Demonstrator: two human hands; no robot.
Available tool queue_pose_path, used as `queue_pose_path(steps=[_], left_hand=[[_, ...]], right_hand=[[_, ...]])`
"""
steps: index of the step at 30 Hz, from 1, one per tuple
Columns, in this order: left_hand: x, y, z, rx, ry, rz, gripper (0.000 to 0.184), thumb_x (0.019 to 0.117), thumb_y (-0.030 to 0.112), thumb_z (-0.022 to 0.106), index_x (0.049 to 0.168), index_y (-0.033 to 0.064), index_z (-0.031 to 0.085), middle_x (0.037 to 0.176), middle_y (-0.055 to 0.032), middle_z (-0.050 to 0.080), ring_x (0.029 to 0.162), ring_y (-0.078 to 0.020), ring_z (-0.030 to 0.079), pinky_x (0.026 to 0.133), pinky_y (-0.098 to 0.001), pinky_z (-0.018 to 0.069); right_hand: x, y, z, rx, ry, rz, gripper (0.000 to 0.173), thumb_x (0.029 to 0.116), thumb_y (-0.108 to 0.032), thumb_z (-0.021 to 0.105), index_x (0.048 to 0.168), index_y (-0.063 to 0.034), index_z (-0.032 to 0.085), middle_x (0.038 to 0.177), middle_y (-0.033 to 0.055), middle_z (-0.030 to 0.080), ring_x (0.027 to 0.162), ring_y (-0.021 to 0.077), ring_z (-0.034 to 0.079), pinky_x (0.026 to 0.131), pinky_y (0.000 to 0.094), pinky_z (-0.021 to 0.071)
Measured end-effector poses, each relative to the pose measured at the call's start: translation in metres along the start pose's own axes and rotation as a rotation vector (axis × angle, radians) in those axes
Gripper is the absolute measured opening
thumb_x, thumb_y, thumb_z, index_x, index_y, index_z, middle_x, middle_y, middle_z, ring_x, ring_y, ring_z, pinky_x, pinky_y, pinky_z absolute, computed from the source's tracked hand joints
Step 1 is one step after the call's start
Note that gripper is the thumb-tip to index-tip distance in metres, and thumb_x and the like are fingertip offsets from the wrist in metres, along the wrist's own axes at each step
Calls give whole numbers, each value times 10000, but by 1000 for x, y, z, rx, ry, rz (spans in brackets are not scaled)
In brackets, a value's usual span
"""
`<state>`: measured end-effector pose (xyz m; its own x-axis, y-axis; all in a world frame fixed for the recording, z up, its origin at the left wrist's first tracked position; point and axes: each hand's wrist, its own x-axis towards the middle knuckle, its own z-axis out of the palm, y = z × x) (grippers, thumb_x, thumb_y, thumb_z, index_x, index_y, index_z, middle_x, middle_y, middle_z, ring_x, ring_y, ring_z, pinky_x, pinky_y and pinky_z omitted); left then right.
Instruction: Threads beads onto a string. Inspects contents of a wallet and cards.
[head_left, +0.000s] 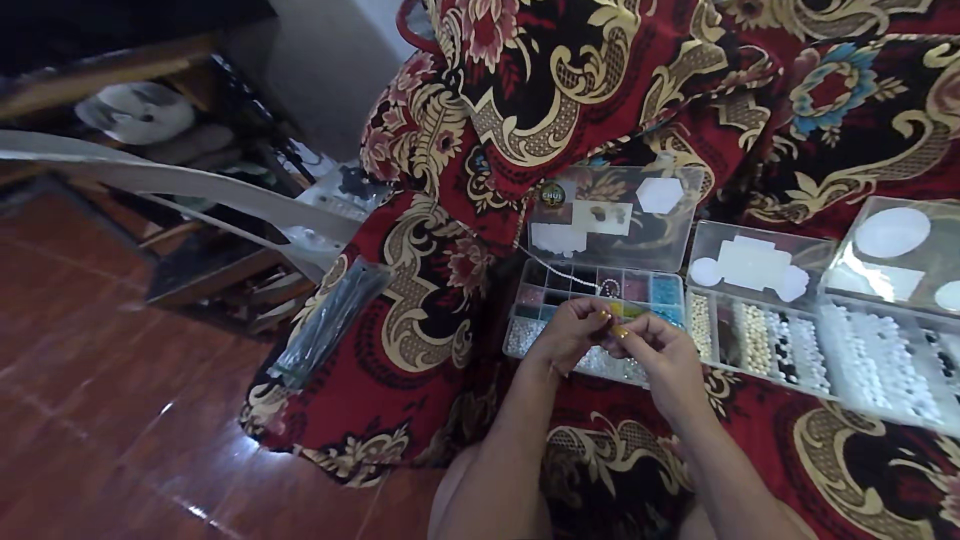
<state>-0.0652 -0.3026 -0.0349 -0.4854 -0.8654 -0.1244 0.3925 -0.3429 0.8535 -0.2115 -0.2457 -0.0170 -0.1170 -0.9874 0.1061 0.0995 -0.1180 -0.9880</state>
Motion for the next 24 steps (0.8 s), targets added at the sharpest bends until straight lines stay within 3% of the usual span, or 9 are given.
queue_pose_path(steps=[24], left_hand=[[2, 0, -1, 12, -11, 26, 203, 961, 10, 544, 850, 130, 665, 838, 44, 716, 751, -48, 679, 729, -230, 577]], right_hand=[[2, 2, 0, 42, 4, 4, 96, 890, -37, 624, 822, -64, 686, 702, -4, 715, 629, 78, 703, 638, 232, 616]])
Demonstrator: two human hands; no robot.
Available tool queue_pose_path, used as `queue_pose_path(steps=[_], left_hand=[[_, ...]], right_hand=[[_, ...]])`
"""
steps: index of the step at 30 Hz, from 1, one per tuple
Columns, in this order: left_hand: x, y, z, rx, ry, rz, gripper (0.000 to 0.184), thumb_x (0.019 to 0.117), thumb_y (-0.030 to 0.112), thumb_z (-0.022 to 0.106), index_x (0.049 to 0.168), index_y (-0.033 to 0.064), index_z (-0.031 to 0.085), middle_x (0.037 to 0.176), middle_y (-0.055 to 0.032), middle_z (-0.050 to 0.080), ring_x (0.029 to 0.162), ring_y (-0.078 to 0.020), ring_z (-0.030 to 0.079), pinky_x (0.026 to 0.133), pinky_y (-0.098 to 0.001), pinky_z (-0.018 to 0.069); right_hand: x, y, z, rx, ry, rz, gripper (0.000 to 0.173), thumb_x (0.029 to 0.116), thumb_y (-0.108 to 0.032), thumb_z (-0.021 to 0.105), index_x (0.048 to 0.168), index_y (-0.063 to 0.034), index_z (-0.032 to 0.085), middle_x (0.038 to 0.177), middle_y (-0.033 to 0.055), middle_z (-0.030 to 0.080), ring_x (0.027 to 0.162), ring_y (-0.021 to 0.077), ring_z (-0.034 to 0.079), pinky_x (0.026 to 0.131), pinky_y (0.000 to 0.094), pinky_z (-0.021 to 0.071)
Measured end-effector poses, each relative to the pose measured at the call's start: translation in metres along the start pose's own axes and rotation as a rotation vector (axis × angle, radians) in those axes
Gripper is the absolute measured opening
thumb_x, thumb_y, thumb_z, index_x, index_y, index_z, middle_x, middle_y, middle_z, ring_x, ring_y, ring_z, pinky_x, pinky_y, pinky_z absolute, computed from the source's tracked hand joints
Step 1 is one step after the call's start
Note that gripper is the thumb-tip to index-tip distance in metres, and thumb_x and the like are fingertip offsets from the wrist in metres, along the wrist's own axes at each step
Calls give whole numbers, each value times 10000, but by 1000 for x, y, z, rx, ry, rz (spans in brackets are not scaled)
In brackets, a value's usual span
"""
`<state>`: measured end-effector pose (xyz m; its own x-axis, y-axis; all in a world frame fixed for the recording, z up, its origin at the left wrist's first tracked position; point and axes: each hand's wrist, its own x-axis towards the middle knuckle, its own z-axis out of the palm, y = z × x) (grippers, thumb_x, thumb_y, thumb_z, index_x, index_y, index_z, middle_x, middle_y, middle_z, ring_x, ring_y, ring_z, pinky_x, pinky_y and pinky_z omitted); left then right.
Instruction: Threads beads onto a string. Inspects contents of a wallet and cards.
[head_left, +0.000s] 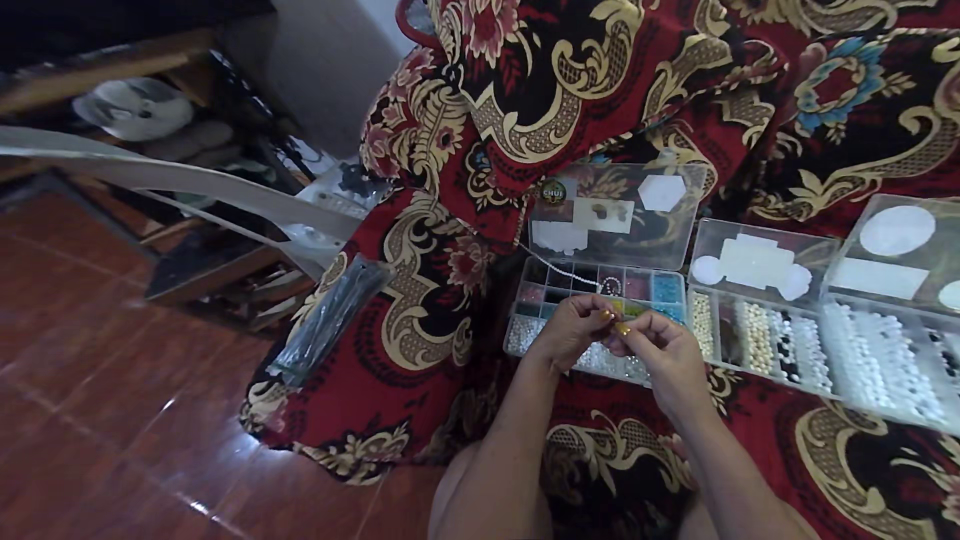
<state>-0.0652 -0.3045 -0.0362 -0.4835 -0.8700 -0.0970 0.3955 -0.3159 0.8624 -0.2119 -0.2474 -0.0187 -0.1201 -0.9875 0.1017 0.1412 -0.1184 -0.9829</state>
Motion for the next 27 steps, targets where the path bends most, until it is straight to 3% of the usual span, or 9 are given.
queue_pose_path(steps=[20, 27], left_hand=[[-1, 6, -3, 151, 9, 50, 194, 907, -40, 586, 829, 115, 671, 863, 50, 711, 800, -42, 673, 765, -238, 567], [-2, 7, 0, 177, 57, 82, 187, 939, -51, 581, 868, 64, 711, 894, 33, 725, 809, -48, 683, 783, -246, 581]], right_hand=[[2, -5, -5, -16, -55, 71, 79, 928, -6, 644, 892, -9, 714, 744, 33, 745, 660, 97, 724, 668, 240, 627], [3, -6, -4, 20, -26, 125, 85, 944, 8, 632, 908, 0, 709, 747, 42, 746, 664, 105, 729, 666, 239, 626]])
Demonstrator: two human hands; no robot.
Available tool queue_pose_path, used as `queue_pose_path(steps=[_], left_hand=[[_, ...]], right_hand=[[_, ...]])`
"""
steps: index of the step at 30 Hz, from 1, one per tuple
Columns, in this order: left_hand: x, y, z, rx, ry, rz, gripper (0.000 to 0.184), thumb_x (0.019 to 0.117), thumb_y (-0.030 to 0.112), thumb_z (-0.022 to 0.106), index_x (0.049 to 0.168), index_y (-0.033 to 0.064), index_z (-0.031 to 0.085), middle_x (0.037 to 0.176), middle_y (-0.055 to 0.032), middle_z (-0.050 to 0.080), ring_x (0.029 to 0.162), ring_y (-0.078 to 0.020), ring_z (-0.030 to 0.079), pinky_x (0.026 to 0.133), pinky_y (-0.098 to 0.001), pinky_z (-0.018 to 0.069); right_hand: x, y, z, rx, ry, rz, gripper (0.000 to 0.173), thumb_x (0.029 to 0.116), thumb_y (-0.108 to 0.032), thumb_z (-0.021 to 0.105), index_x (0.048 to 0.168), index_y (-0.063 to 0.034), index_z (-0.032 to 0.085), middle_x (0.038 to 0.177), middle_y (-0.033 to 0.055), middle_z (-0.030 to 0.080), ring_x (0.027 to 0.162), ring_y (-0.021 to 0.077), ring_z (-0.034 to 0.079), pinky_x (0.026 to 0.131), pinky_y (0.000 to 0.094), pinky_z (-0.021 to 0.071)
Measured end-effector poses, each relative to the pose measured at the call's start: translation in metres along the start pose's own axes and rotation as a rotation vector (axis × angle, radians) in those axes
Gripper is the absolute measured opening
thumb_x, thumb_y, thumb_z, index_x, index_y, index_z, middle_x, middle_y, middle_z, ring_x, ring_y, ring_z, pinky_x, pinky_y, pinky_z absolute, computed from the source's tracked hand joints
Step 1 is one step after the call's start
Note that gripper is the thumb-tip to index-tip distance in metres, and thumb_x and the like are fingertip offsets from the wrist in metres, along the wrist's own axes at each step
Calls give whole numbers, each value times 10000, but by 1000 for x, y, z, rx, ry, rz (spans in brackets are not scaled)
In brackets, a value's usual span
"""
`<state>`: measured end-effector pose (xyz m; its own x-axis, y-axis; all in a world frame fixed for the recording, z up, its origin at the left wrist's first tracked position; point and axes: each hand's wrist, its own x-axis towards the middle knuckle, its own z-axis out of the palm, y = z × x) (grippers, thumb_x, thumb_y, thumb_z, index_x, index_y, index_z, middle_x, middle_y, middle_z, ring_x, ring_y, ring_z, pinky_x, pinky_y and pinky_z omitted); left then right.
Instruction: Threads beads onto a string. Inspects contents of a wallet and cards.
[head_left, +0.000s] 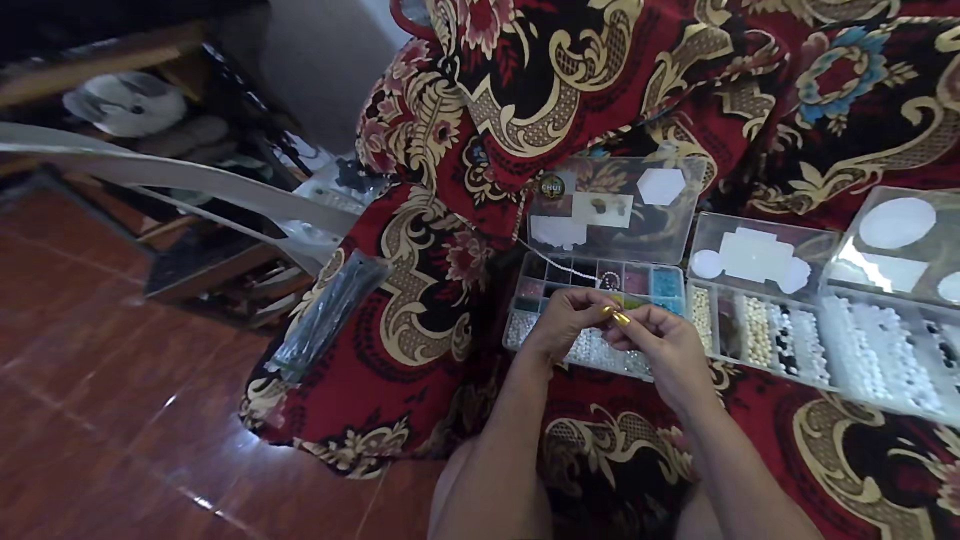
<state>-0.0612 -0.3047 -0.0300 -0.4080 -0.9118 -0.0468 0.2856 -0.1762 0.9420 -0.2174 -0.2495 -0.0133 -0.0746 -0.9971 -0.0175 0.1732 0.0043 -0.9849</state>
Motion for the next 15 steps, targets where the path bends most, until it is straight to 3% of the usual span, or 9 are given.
queue_pose_path(steps=[9, 13, 15], left_hand=[[4, -6, 10, 62, 81, 150, 143, 940, -50, 578, 887, 41, 675, 890, 35, 693, 777, -33, 663, 742, -221, 576], [4, -6, 14, 167, 152, 185, 114, 961, -44, 565, 926, 11, 658, 893, 24, 681, 777, -29, 654, 738, -214, 568], [4, -7, 15, 208, 168, 199, 101, 961, -46, 572, 930, -9, 660, 918, 6, 677, 786, -33, 655, 742, -218, 574]], right_hand=[[2, 0, 0, 12, 28, 12, 91, 974, -9, 614, 951, 11, 700, 771, 47, 750, 673, 113, 733, 659, 244, 630], [3, 0, -2, 13, 11, 48, 197, 1059, -81, 480, 1092, 24, 644, 841, 65, 755, 660, 127, 734, 616, 250, 627], [4, 2, -4, -4, 0, 41, 223, 1071, -102, 459, 1092, 19, 645, 847, 62, 758, 634, 123, 724, 588, 246, 619]])
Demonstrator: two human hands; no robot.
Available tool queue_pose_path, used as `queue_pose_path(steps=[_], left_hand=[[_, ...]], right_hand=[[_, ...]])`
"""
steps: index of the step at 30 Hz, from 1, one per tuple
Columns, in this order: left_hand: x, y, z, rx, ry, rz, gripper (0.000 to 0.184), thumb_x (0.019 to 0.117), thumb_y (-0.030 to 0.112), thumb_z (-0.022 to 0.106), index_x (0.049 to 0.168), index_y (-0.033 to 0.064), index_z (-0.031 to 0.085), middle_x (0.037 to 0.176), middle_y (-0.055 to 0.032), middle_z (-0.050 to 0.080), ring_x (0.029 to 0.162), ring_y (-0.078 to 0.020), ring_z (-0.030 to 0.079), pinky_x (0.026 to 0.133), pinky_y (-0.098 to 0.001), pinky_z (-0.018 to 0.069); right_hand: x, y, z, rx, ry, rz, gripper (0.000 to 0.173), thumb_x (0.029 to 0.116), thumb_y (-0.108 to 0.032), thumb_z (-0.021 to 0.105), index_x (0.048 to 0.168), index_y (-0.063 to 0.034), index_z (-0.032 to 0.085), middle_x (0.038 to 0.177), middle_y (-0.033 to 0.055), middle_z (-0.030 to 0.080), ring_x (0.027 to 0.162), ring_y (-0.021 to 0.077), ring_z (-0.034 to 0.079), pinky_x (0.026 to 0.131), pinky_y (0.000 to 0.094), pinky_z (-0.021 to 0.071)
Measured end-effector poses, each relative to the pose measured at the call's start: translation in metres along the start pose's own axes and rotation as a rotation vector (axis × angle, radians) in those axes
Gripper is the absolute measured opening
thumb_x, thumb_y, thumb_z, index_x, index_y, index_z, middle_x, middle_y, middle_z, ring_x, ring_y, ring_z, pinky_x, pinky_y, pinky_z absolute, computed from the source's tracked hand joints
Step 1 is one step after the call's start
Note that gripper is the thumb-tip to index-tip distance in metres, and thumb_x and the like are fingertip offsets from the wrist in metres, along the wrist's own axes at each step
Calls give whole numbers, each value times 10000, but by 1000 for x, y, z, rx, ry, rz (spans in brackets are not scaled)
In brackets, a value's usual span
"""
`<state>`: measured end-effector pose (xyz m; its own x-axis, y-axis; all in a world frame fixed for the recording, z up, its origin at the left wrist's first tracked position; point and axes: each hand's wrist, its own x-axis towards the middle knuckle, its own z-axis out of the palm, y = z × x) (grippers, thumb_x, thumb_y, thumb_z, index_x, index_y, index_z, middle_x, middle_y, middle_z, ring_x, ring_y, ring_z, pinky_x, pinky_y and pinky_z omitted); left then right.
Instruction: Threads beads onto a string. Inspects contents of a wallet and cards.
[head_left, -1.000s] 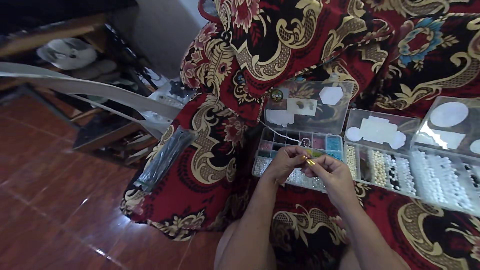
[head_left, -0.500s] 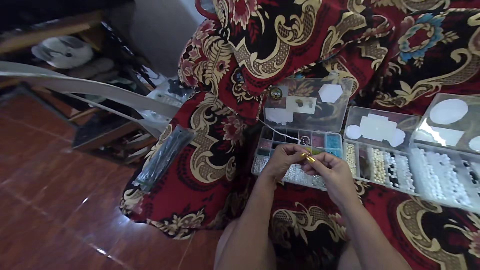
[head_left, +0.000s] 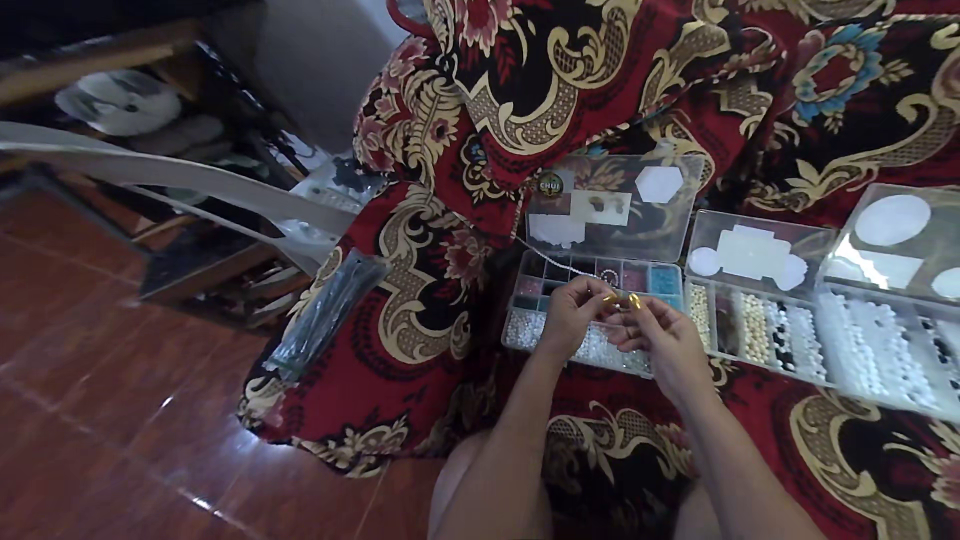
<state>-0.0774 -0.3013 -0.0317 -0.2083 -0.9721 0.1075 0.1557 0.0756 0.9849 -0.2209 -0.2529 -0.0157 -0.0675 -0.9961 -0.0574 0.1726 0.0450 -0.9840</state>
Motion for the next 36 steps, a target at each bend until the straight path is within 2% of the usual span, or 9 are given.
queue_pose_path(steps=[5, 10, 15, 17, 19, 21, 23, 30, 36], left_hand=[[-1, 0, 0, 42, 5, 37, 77, 951, -37, 589, 924, -18, 658, 973, -18, 654, 812, -34, 644, 746, -211, 573], [-2, 4, -4, 97, 33, -6, 74, 971, -25, 584, 967, -28, 657, 978, -31, 660, 810, -40, 649, 754, -217, 575], [-3, 4, -5, 89, 25, -6, 63, 958, -39, 608, 945, -29, 669, 954, -39, 669, 797, -52, 658, 754, -226, 585], [-4, 7, -8, 242, 65, -20, 57, 960, -3, 643, 979, -32, 689, 965, -59, 679, 821, -65, 660, 783, -233, 575], [-6, 13, -16, 618, 69, -81, 137, 974, 97, 673, 1049, -1, 731, 1045, -106, 701, 911, -151, 681, 866, -316, 568], [-9, 29, -19, 984, -4, -259, 212, 1001, 185, 653, 1122, 38, 746, 1184, -159, 692, 1079, -285, 667, 977, -454, 515], [-10, 38, -16, 1199, -89, -454, 241, 1022, 226, 621, 1174, 84, 743, 1280, -178, 647, 1217, -335, 608, 1049, -503, 463], [-12, 32, -4, 1390, -165, -568, 269, 1029, 237, 591, 1219, 117, 740, 1336, -161, 631, 1317, -337, 523, 1112, -533, 360], [-12, 27, 6, 1466, -167, -579, 305, 1044, 278, 564, 1221, 94, 731, 1317, -171, 646, 1290, -332, 555, 1111, -543, 341]], right_hand=[[0, 3, -1, -40, -12, -30, 123, 997, -28, 564, 1000, 17, 678, 826, 45, 751, 645, 103, 719, 605, 238, 620], [1, 3, 0, -24, -44, -15, 119, 959, -11, 603, 1055, 24, 662, 861, 54, 740, 710, 120, 735, 677, 255, 638], [2, 5, 0, -70, -35, -37, 85, 952, -24, 624, 991, 7, 693, 786, 24, 727, 649, 91, 713, 632, 233, 625], [3, 4, -2, -111, -11, -30, 68, 956, -30, 634, 967, -3, 695, 781, 12, 726, 643, 76, 705, 629, 220, 616], [4, 3, -4, -122, 23, -38, 75, 960, -30, 622, 960, -5, 692, 792, 16, 730, 648, 75, 704, 631, 218, 613], [7, 3, -7, -113, 55, -54, 78, 960, -16, 612, 965, 1, 688, 807, 24, 735, 659, 76, 707, 642, 219, 615], [8, 4, -9, -104, 82, -61, 80, 962, -13, 607, 964, 2, 685, 813, 31, 739, 665, 82, 712, 647, 225, 617], [9, 5, -9, -111, 91, -85, 71, 952, -12, 623, 961, 5, 691, 812, 34, 741, 668, 90, 719, 651, 230, 624], [9, 6, -8, -151, 88, -89, 76, 952, -38, 634, 967, -4, 700, 819, 35, 745, 677, 93, 724, 658, 233, 627]])
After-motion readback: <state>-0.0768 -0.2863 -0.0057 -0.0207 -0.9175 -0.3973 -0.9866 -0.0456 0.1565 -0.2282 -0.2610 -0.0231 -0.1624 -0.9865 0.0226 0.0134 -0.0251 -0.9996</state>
